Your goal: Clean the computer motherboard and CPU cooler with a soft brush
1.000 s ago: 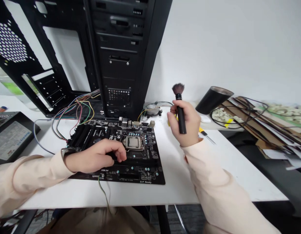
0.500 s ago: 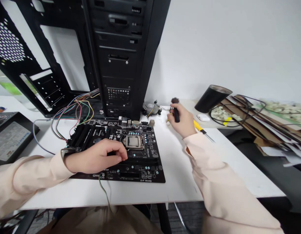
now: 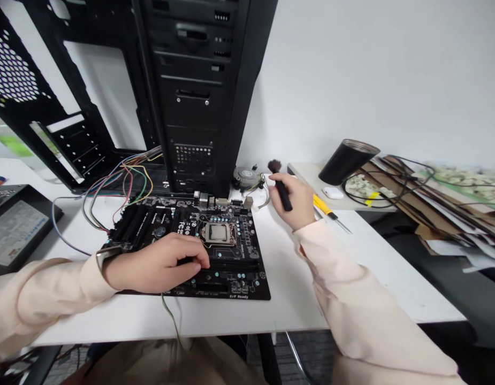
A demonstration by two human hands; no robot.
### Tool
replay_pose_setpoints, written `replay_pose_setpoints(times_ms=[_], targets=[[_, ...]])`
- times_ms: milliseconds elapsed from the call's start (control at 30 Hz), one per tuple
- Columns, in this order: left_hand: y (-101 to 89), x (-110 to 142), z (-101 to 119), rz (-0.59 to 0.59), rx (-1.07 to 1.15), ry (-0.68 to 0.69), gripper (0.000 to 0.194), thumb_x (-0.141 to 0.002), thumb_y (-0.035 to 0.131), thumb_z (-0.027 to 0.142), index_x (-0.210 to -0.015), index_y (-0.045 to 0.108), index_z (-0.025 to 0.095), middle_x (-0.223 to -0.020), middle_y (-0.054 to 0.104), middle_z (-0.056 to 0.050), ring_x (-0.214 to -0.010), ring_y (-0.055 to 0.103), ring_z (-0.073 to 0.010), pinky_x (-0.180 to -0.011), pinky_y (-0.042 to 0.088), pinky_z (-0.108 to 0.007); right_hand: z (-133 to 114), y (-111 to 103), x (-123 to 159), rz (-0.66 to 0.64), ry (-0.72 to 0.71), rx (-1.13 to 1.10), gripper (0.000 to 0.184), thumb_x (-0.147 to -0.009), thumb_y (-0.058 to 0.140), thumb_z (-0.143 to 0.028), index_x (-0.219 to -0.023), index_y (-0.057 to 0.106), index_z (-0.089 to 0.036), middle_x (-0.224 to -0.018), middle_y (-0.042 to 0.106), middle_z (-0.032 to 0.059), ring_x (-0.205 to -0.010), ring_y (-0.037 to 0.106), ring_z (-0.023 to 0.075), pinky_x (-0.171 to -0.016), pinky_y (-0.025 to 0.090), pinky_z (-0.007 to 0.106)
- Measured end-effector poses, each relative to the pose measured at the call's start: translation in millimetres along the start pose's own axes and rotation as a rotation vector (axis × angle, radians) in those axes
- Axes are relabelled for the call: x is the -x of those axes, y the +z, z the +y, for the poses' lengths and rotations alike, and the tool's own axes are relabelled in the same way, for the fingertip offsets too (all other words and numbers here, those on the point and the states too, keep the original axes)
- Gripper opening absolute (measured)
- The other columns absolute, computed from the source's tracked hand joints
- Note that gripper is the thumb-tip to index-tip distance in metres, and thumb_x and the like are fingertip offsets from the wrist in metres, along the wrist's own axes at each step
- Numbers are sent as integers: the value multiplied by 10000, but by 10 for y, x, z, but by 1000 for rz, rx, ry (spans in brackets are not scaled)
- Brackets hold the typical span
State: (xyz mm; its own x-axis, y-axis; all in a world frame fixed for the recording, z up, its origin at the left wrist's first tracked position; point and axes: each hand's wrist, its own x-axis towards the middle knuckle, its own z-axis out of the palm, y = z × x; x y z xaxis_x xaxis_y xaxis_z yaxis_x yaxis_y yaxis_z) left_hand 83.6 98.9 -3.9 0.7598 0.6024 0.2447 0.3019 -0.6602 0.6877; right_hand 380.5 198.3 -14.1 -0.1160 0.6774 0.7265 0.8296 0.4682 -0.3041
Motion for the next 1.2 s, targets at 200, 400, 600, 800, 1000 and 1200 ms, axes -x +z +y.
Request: replay_pose_setpoints(times_ms=[200, 400, 600, 800, 1000, 1200], targets=[[16, 32, 13, -22, -98, 113, 219, -841, 452, 97, -870, 661, 159, -825, 679, -38, -743, 609, -147, -713, 482, -248, -29, 3, -8, 220, 162, -244, 179, -778, 605, -331, -878, 665, -195, -673, 620, 16, -572, 557, 160, -564, 446, 306], [17, 96, 77, -51, -348, 199, 282, -928, 364, 156, -829, 629, 163, -729, 643, -31, -671, 563, -162, -751, 480, -303, -127, -80, -72, 313, 240, -547, 197, -758, 604, -346, -793, 693, -174, -459, 483, -37, -393, 414, 109, -409, 309, 263], [45, 185, 64, -72, -509, 261, 347, -953, 402, 386, -782, 605, 161, -761, 610, -62, -680, 525, -192, -762, 477, -352, -496, -314, -307, 459, 14, -749, 131, -678, 611, -275, -594, 675, -197, -415, 500, -23, -319, 427, 119, -325, 291, 272], [28, 281, 82, -71, -438, 165, 373, -902, 497, 487, -1014, 626, 155, -1051, 662, -123, -965, 602, -263, -996, 423, -436, -1183, -319, -400, -146, -304, -537, 133, -774, 644, -204, -643, 658, -208, -565, 629, -23, -452, 513, 83, -427, 377, 220], [99, 310, 128, -89, -361, 52, 404, -925, 482, 472, -1112, 631, 147, -1168, 649, -129, -1102, 581, -298, -1093, 341, -492, -1438, 85, -457, -589, -477, -504, 124, -787, 587, -191, -664, 598, -183, -624, 621, -22, -556, 510, 82, -561, 408, 218], [97, 304, 179, -110, -322, -6, 389, -919, 504, 450, -1112, 639, 141, -1180, 639, -134, -1130, 556, -318, -1065, 362, -504, -1362, 334, -413, -642, -379, -552, 121, -794, 594, -228, -695, 618, -163, -633, 617, -16, -575, 497, 87, -575, 382, 221]])
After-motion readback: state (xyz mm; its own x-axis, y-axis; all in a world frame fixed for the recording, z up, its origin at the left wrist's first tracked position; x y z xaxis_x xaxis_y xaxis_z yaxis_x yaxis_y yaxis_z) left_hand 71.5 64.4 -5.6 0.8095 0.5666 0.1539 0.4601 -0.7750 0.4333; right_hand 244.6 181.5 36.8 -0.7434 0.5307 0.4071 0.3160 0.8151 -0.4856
